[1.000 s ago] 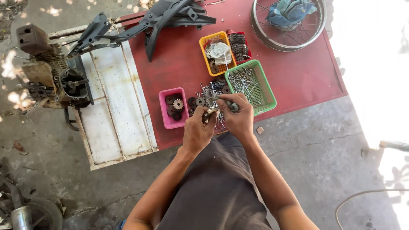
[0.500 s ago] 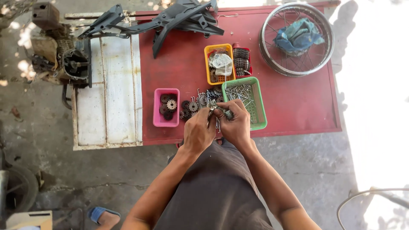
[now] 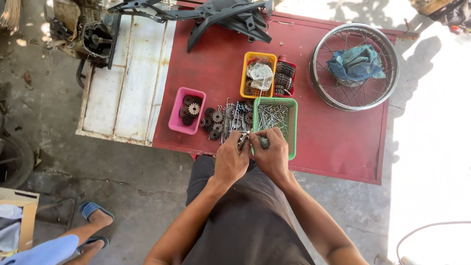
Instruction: The person wipes a small metal gear with a cloth, rotating it to clean different sides. The person then picks up another gear from a pink container and wipes it with the cloth. The person continues to wipe the first gear repeatedly.
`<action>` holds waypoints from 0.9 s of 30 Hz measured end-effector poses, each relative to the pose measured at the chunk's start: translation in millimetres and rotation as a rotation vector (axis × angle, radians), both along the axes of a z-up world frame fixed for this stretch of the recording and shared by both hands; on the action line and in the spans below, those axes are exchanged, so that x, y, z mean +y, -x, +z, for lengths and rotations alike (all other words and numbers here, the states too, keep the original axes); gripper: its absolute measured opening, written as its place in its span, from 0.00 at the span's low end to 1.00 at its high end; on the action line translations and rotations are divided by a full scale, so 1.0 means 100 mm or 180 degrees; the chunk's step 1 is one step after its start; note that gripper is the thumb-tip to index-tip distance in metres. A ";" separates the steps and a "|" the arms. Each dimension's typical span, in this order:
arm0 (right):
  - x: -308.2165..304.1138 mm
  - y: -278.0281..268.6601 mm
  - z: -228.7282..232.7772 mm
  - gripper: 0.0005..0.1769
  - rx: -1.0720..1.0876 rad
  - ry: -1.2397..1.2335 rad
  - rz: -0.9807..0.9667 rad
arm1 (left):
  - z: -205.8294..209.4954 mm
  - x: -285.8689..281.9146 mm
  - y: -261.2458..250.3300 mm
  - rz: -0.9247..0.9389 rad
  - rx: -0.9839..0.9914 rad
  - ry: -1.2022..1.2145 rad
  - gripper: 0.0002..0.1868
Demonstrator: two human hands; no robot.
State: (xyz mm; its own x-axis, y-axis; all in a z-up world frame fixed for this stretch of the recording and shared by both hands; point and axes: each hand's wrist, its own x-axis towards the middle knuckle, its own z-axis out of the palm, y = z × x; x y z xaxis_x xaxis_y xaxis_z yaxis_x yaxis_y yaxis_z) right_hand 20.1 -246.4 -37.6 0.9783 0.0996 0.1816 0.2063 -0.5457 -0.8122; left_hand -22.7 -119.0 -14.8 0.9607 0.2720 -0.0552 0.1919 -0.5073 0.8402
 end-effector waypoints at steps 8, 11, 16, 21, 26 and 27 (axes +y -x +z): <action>-0.01 -0.20 0.11 0.11 0.0265 -0.0596 0.0152 | 0.09 0.04 -0.06 -0.0080 -0.0391 0.0044 0.04; 0.10 -0.16 0.23 0.11 0.0318 -0.0507 0.0397 | 0.12 0.09 -0.07 -0.0077 -0.0502 0.0075 0.04; 0.22 -0.14 0.31 0.09 0.0387 -0.0294 0.0425 | 0.09 0.32 -0.11 -0.0225 -0.0936 0.0134 0.04; 0.45 -0.09 0.49 0.11 0.1546 -0.1343 -0.0205 | 0.13 0.67 -0.17 -0.0668 -0.1286 0.0044 0.03; 0.81 -0.05 0.36 0.09 0.0812 -0.0902 -0.0312 | 0.20 0.99 -0.27 -0.0808 -0.1400 0.0440 0.02; 0.89 -0.02 0.36 0.08 0.0323 -0.0655 -0.0302 | 0.19 1.03 -0.28 -0.0826 -0.1401 0.0455 0.02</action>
